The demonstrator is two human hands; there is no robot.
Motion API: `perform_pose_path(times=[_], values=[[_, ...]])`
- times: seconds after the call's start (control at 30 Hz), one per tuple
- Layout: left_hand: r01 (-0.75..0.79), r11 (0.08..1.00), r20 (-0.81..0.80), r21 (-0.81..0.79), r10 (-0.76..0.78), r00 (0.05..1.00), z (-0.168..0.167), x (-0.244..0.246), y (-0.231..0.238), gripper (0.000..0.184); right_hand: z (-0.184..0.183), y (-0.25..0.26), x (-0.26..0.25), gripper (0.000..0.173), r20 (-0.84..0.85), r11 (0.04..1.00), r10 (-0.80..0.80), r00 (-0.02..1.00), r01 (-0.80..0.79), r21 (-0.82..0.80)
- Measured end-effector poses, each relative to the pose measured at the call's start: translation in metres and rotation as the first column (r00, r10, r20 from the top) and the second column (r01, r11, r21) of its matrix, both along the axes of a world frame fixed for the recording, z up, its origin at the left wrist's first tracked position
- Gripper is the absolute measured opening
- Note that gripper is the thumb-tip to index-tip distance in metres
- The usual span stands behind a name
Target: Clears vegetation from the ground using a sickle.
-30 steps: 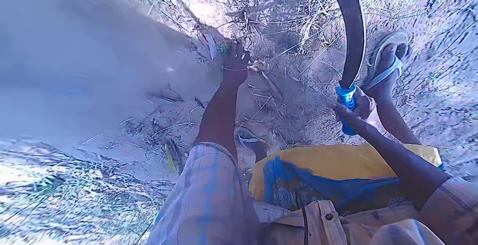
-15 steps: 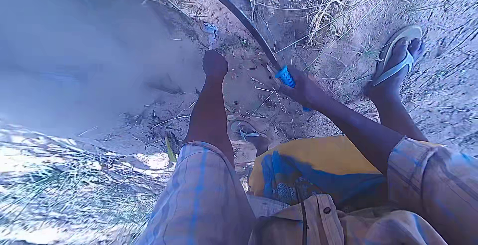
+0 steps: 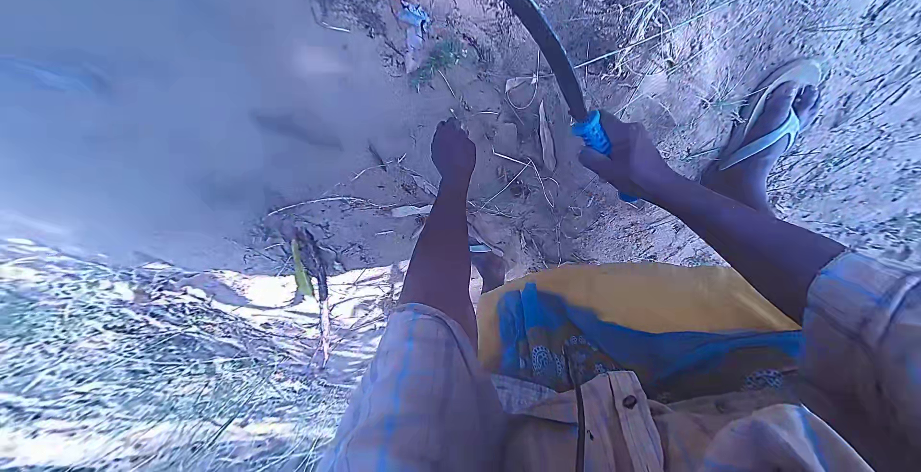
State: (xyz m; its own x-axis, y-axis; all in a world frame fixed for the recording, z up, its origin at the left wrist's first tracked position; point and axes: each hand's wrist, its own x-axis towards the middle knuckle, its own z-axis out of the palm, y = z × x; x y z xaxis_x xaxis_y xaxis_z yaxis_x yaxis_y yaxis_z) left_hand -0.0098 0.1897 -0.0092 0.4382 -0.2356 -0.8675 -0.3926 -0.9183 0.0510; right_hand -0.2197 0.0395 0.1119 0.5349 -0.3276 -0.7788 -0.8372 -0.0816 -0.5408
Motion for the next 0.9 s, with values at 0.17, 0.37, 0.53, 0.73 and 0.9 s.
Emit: perform_pose_path(times=[0.17, 0.37, 0.53, 0.73, 0.9], values=[[-0.129, 0.943, 0.381, -0.306, 0.246, 0.891, -0.003, 0.026, -0.038, 0.051, -0.04, -0.017, 0.055, 0.038, 0.057, 0.996, -0.037, 0.998, 0.042, -0.081], [-0.047, 0.997, 0.195, 0.059, 0.035, 0.98, -0.028, 0.046, -0.095, 0.078, -0.031, -0.002, 0.005, 0.034, 0.1, 0.99, -0.079, 0.992, 0.09, -0.105], [0.013, 0.995, 0.069, 0.101, -0.02, 0.997, -0.023, 0.043, -0.059, 0.047, -0.021, -0.014, 0.016, 0.033, 0.152, 0.999, -0.003, 0.988, 0.008, -0.033], [0.188, 0.981, -0.017, 0.043, -0.187, 0.982, -0.019, 0.069, -0.043, 0.039, -0.062, 0.001, 0.03, 0.037, -0.153, 0.973, 0.162, 0.975, -0.132, 0.19], [0.083, 0.996, -0.144, -0.013, -0.084, 0.986, -0.001, 0.01, 0.003, 0.043, -0.023, 0.013, -0.051, 0.033, -0.427, 0.955, 0.264, 0.865, -0.171, 0.244]])
